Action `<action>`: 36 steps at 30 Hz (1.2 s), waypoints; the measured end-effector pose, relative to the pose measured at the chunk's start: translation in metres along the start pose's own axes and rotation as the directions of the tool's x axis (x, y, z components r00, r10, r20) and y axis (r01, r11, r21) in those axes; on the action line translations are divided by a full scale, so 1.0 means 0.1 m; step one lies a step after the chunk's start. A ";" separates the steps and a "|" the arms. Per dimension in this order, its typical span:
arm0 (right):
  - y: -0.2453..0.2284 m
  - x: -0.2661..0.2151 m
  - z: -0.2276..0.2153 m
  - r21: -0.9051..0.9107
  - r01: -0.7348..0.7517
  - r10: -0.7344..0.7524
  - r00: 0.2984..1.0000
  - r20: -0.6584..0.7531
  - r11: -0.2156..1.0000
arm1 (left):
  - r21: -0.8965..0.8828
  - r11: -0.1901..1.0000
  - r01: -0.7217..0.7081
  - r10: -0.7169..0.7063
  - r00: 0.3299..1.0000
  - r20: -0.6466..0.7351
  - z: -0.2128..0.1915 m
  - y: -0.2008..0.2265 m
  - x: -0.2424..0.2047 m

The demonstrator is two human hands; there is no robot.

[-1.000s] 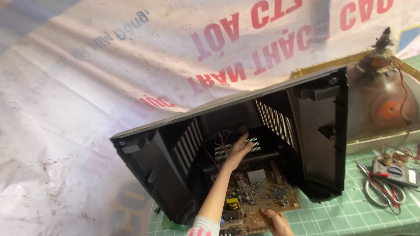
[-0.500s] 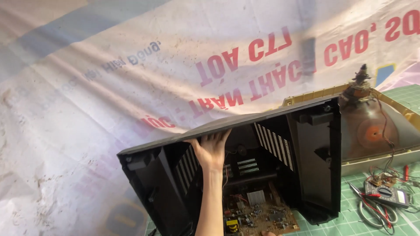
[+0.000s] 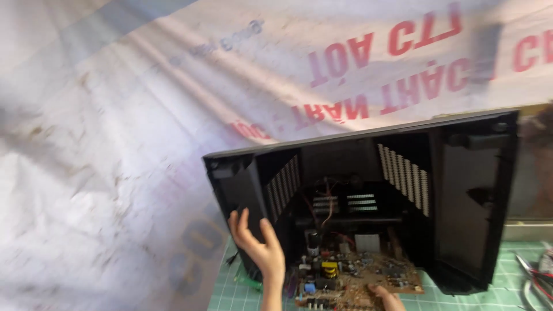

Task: Removing the back casing and internal circuit board from a CRT television using a screwdriver

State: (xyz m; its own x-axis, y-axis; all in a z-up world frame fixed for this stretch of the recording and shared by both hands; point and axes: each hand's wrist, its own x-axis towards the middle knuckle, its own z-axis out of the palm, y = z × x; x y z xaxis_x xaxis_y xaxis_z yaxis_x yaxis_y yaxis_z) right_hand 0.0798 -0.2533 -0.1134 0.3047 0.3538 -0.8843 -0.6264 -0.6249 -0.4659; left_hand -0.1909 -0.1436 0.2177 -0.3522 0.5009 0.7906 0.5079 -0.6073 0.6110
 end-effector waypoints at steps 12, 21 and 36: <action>-0.71 -0.41 0.18 0.398 0.218 -0.330 0.913 0.241 0.891 | -0.224 0.968 -0.116 0.252 0.418 0.873 -0.33 -0.66 -0.75; -0.84 -1.64 0.21 0.371 0.104 -0.198 0.953 0.227 0.923 | -0.229 0.969 0.090 0.176 0.400 0.900 -0.27 -0.99 -0.64; -0.86 -0.99 -1.11 -0.950 -0.256 -0.957 -0.179 0.229 -0.179 | 0.185 0.789 0.587 -0.603 0.680 0.416 -0.04 -2.58 -0.91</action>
State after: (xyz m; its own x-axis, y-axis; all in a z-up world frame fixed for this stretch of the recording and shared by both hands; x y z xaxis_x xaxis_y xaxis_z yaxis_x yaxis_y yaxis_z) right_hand 0.1826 -0.3120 0.0109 0.3809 0.6938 0.6112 0.7157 -0.6398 0.2801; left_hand -0.2932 -0.0344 -0.0118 -0.2190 0.9638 0.1523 0.3391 -0.0712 0.9380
